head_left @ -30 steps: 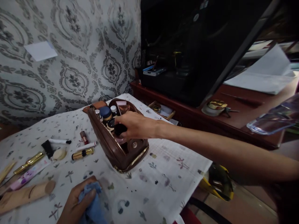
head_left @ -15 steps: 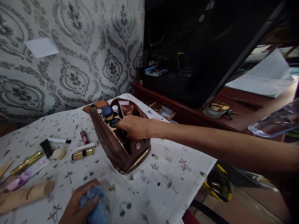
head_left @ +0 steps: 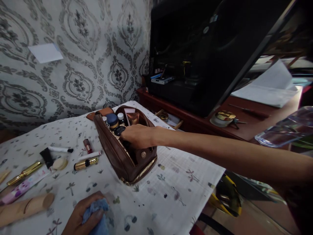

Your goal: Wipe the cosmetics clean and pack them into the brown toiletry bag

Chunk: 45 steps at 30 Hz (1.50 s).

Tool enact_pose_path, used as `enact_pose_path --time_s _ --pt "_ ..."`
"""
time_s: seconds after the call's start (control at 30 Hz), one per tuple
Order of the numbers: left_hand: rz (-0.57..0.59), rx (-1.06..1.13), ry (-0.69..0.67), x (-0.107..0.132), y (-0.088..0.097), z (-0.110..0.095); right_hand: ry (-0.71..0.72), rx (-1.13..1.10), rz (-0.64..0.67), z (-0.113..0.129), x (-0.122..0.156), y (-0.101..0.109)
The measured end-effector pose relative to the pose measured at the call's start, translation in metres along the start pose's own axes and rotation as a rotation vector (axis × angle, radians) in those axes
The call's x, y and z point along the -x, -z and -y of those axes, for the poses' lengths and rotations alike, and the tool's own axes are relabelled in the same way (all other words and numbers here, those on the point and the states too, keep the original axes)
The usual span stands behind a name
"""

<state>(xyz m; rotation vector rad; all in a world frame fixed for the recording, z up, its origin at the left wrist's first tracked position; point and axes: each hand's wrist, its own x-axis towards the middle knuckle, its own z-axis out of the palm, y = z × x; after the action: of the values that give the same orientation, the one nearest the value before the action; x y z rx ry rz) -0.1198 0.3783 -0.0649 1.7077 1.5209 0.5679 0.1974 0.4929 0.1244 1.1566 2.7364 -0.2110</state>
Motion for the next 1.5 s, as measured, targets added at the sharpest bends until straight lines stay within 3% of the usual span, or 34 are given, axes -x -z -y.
enact_pose_path --time_s 0.07,0.17,0.27,0.4,0.53,0.6,0.7,0.8,0.9,1.03,1.13,1.2,1.33,1.43,1.5 --pt "0.025 0.016 -0.005 0.0 0.0 0.001 -0.014 0.028 0.012 0.0 -0.004 -0.001" --pt "-0.046 0.04 -0.025 0.002 -0.003 0.001 -0.017 0.079 0.056 -0.002 -0.008 0.0" --pt "-0.111 0.052 -0.004 0.004 -0.005 -0.001 0.078 0.086 0.05 -0.006 -0.008 0.001" --pt "-0.032 0.009 -0.004 0.004 -0.005 -0.006 0.159 0.081 -0.032 -0.011 -0.009 -0.005" --pt "-0.117 -0.015 -0.026 0.004 -0.006 -0.01 0.142 0.174 -0.05 -0.012 -0.011 -0.014" --pt "-0.073 -0.012 -0.02 0.004 -0.005 -0.008 0.128 0.195 -0.033 -0.014 -0.011 -0.014" --pt "-0.023 0.002 0.0 0.003 -0.004 0.0 0.164 0.149 -0.017 -0.016 -0.004 -0.005" --pt "-0.071 -0.006 0.0 0.004 -0.005 0.006 0.194 0.107 -0.073 -0.017 0.007 0.011" --pt "-0.092 0.01 0.007 0.004 -0.006 0.009 0.127 0.127 -0.105 -0.014 0.015 0.023" --pt "0.041 0.009 0.012 0.001 -0.001 0.011 0.194 0.023 -0.023 -0.011 0.014 0.022" --pt "-0.006 0.0 0.013 0.001 0.001 0.01 0.285 -0.079 0.088 -0.008 0.012 0.016" --pt "-0.043 -0.001 0.032 0.002 0.001 0.008 0.277 -0.095 0.131 -0.005 0.011 0.015" --pt "0.097 -0.009 0.021 0.001 0.005 0.007 0.196 -0.09 0.168 -0.003 0.011 0.016" --pt "0.044 0.003 -0.009 0.002 0.003 0.001 0.218 -0.181 0.113 -0.006 0.01 0.016" --pt "-0.041 0.015 -0.018 0.004 -0.002 -0.007 0.17 -0.317 -0.028 -0.008 0.013 0.017"
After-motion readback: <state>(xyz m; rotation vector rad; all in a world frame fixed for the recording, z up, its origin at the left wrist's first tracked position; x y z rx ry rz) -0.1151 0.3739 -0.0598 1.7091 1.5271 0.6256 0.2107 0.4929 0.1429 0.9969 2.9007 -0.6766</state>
